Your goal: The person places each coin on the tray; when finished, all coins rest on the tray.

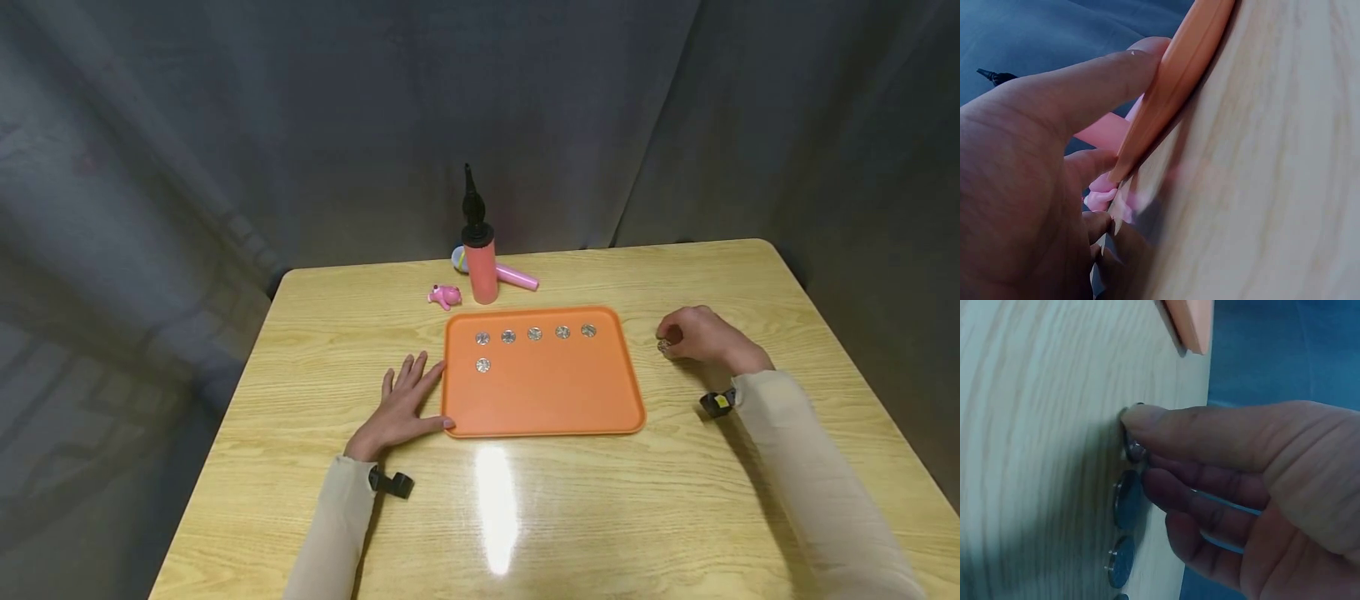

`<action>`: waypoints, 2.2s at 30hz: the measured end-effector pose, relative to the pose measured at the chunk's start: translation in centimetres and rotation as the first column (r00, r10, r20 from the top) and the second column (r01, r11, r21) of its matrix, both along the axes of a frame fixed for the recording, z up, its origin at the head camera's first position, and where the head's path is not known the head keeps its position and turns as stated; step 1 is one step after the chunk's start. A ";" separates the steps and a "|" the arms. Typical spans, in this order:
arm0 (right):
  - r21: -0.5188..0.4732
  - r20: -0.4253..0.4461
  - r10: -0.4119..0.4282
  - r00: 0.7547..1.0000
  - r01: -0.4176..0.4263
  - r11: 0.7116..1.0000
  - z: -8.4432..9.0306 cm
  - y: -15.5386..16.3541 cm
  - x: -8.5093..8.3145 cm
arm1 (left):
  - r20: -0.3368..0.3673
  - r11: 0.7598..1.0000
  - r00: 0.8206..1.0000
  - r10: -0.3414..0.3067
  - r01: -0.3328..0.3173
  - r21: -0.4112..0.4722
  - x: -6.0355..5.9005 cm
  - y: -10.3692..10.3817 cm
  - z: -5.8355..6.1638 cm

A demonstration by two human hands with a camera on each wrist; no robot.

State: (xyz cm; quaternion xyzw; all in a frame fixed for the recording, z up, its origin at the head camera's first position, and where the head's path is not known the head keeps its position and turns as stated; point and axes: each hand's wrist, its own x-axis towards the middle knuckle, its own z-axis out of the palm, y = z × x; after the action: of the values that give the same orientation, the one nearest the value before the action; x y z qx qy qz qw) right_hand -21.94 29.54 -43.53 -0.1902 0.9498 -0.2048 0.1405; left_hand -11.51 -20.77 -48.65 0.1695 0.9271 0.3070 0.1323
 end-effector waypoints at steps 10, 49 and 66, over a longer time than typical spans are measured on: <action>0.022 -0.045 0.054 0.997 -0.054 0.998 -0.1 -0.6 -0.4 | -0.005 1.000 1.000 0.000 -0.001 -0.004 0.0 -0.1 -0.2; -0.019 0.057 -0.090 0.994 0.091 0.996 -0.3 -1.5 -2.2 | -0.014 1.000 1.000 0.001 -0.001 -0.009 0.1 0.0 0.0; -0.105 0.108 -0.140 0.984 0.151 0.983 -1.0 -0.9 -1.2 | -0.001 1.000 1.000 0.000 0.000 -0.006 0.1 0.0 0.0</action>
State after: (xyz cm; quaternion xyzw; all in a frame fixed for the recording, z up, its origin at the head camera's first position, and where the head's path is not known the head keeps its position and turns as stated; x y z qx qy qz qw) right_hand -23.18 28.63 -44.55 -0.1174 0.9398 -0.2773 0.1617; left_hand -11.40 -20.79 -48.63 0.1693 0.9280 0.3042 0.1324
